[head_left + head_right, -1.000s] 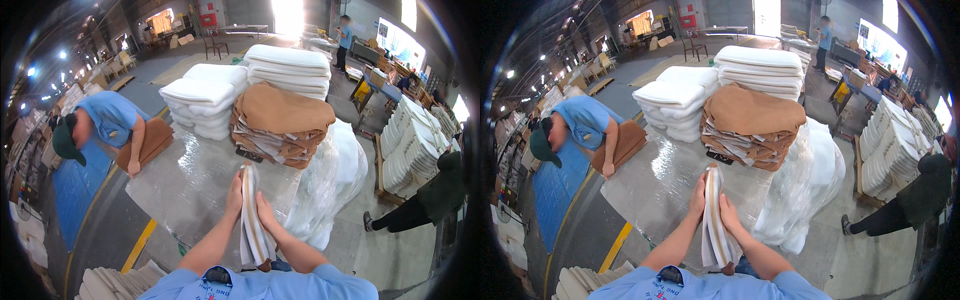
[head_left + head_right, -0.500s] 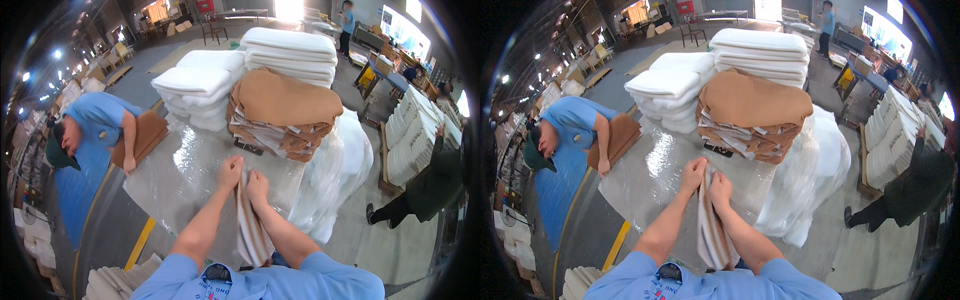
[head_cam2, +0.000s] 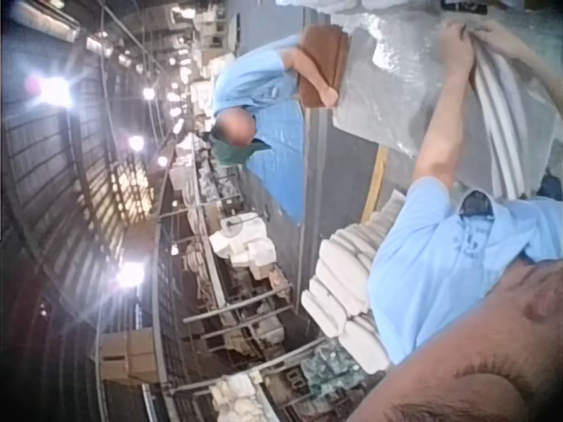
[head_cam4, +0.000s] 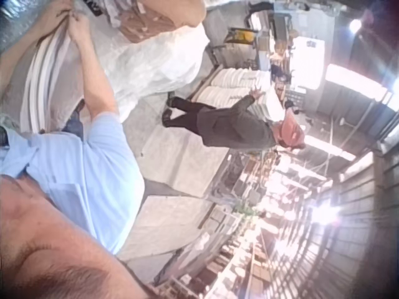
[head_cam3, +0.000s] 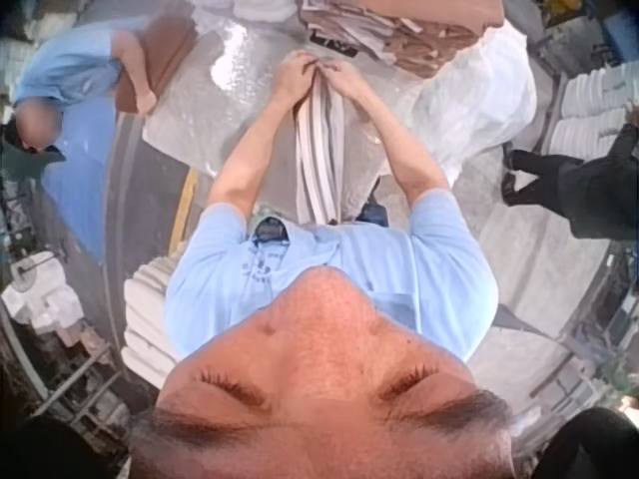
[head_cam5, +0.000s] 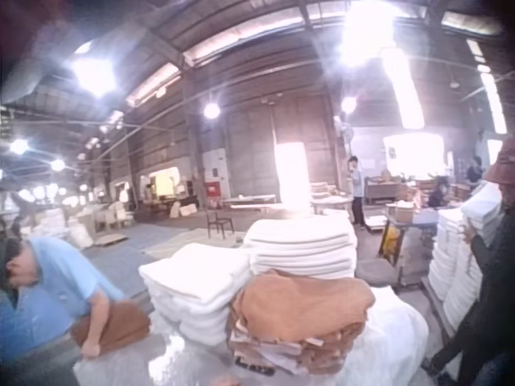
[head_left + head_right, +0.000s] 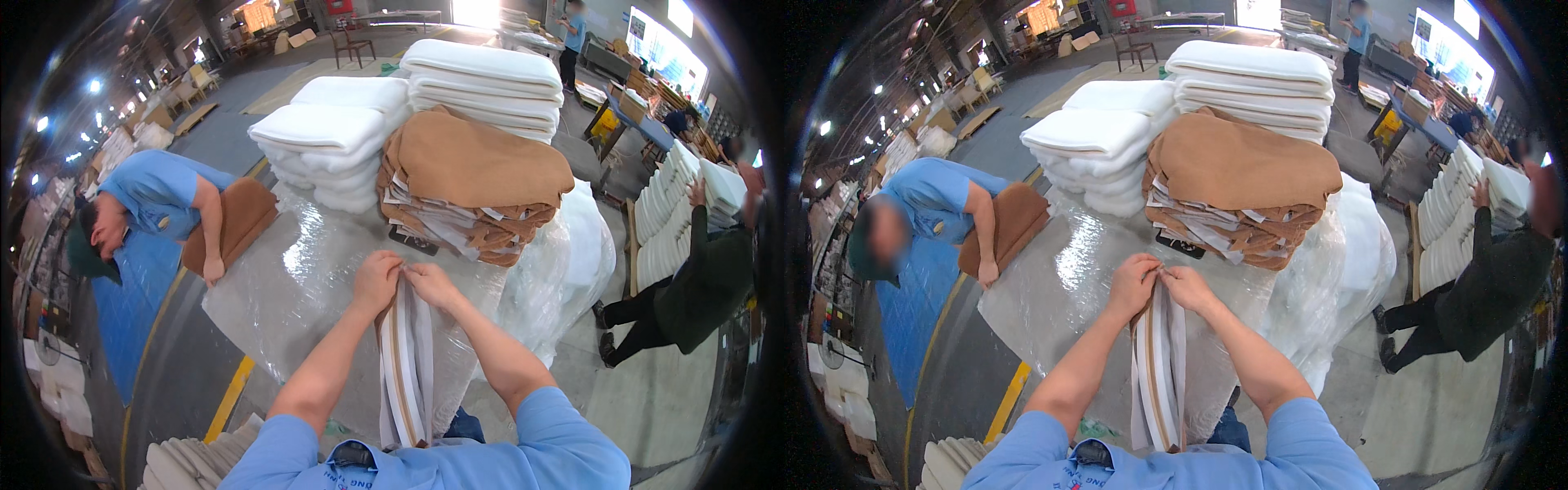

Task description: The person inserts white foam inserts into brown fabric covers, folds the edges, and stacks the finished cushions. They repeat this process for multiple cushions while another worker performs the same task nearby.

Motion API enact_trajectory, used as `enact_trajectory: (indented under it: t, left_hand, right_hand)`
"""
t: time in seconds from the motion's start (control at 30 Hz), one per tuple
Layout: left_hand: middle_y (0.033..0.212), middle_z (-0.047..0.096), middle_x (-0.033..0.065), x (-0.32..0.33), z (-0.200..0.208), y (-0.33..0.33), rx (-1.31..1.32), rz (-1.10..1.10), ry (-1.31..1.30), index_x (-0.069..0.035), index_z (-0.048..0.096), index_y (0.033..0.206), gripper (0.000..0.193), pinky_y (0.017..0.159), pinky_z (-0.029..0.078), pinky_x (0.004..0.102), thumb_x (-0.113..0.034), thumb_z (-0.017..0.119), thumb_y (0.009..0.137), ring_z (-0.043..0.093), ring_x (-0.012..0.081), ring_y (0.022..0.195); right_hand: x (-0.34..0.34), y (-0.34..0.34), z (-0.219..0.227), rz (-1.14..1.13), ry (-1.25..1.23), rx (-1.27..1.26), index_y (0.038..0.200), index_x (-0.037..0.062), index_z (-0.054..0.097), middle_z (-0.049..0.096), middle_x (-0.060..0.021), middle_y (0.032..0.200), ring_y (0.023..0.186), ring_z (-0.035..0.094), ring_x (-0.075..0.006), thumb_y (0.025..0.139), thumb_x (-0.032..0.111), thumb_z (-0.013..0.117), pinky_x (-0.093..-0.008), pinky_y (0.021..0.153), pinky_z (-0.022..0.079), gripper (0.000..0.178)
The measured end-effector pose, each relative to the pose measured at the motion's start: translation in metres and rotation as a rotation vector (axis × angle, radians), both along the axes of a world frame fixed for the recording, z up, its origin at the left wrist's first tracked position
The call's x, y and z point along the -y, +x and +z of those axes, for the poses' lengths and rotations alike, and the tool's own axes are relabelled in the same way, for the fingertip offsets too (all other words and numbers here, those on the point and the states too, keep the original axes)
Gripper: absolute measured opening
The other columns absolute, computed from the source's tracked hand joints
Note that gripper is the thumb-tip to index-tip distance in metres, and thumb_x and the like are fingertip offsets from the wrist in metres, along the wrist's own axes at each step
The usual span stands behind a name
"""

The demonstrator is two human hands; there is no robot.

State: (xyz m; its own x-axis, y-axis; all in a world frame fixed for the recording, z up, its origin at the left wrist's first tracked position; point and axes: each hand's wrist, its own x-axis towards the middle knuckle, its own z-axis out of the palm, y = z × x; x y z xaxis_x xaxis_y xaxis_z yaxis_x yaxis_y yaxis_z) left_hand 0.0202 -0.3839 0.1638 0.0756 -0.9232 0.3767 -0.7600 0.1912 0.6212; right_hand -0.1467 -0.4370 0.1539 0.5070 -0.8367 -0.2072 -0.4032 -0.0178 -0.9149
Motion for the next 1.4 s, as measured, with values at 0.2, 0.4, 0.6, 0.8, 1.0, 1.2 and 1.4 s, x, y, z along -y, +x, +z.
enact_trajectory:
  t: [0.2, 0.4, 0.6, 0.8, 1.0, 1.2, 1.4]
  left_hand:
    - [0.101, 0.069, 0.0164, 0.01, -0.009, 0.002, -0.129, -0.02, -0.08, -0.001, 0.072, 0.097, 0.01, 0.085, 0.053, 0.0442, -0.008, 0.067, 0.093, 0.067, 0.0369, 0.096]
    - [0.09, 0.062, 0.0076, 0.01, -0.042, -0.008, -0.616, 0.264, 0.037, 0.0, 0.062, 0.088, 0.017, 0.073, 0.048, 0.0312, -0.01, 0.067, 0.101, 0.057, 0.0153, 0.079]
    - [0.092, 0.061, 0.0071, 0.007, -0.073, -0.017, -0.803, 0.215, -0.145, -0.001, 0.063, 0.092, 0.017, 0.077, 0.047, 0.0301, -0.012, 0.065, 0.104, 0.057, 0.0156, 0.082]
    - [0.102, 0.063, 0.0082, -0.015, -0.07, -0.012, -0.925, 0.193, -0.133, -0.002, 0.065, 0.098, 0.011, 0.089, 0.05, 0.0302, -0.011, 0.064, 0.104, 0.061, 0.017, 0.092]
    - [0.107, 0.062, 0.0112, -0.03, -0.065, -0.01, -0.833, 0.143, -0.203, -0.002, 0.066, 0.1, 0.009, 0.101, 0.049, 0.0393, -0.01, 0.064, 0.104, 0.063, 0.0252, 0.107]
    - [0.107, 0.063, 0.0119, -0.038, -0.06, -0.006, -0.788, 0.141, -0.226, -0.002, 0.066, 0.1, 0.007, 0.1, 0.05, 0.0381, -0.009, 0.065, 0.103, 0.064, 0.0249, 0.107]
    - [0.105, 0.065, 0.0125, -0.038, -0.049, -0.002, -0.651, 0.182, -0.217, -0.002, 0.066, 0.098, 0.007, 0.096, 0.051, 0.0364, -0.008, 0.067, 0.102, 0.064, 0.0245, 0.102]
  right_hand:
    - [0.011, -0.001, -0.005, 0.143, 0.013, 0.102, 0.108, 0.002, 0.072, 0.066, -0.0013, 0.083, 0.08, 0.057, -0.0117, 0.11, 0.036, 0.054, -0.0347, 0.073, 0.049, 0.039]
    - [0.014, 0.013, -0.017, 0.119, -0.047, 0.093, 0.106, 0.0031, 0.072, 0.073, -0.013, 0.091, 0.083, 0.066, -0.023, 0.109, 0.037, 0.056, -0.0388, 0.079, 0.052, 0.038]
    - [0.017, 0.013, -0.012, 0.189, -0.34, 0.062, 0.088, 0.0022, 0.064, 0.07, -0.0187, 0.088, 0.083, 0.066, -0.0427, 0.106, 0.03, 0.059, -0.0482, 0.073, 0.052, 0.034]
    - [0.004, 0.008, 0.01, 0.495, -0.605, 0.011, 0.088, 0.0033, 0.061, 0.067, -0.0161, 0.084, 0.081, 0.068, -0.0408, 0.1, 0.023, 0.064, -0.0511, 0.068, 0.052, 0.023]
    - [-0.01, 0.008, 0.022, 0.507, -0.602, 0.006, 0.086, 0.0025, 0.059, 0.063, -0.015, 0.082, 0.076, 0.066, -0.0407, 0.099, 0.025, 0.067, -0.0513, 0.064, 0.051, 0.027]
    - [-0.02, 0.003, 0.018, 0.546, -0.548, -0.025, 0.09, 0.0001, 0.061, 0.066, -0.0184, 0.087, 0.083, 0.066, -0.0425, 0.102, 0.028, 0.061, -0.0498, 0.073, 0.054, 0.031]
    - [0.036, 0.025, -0.017, 0.084, -0.032, 0.329, 0.096, 0.0035, 0.065, 0.062, -0.0048, 0.086, 0.085, 0.064, -0.0199, 0.111, 0.04, 0.053, -0.0362, 0.078, 0.051, 0.042]
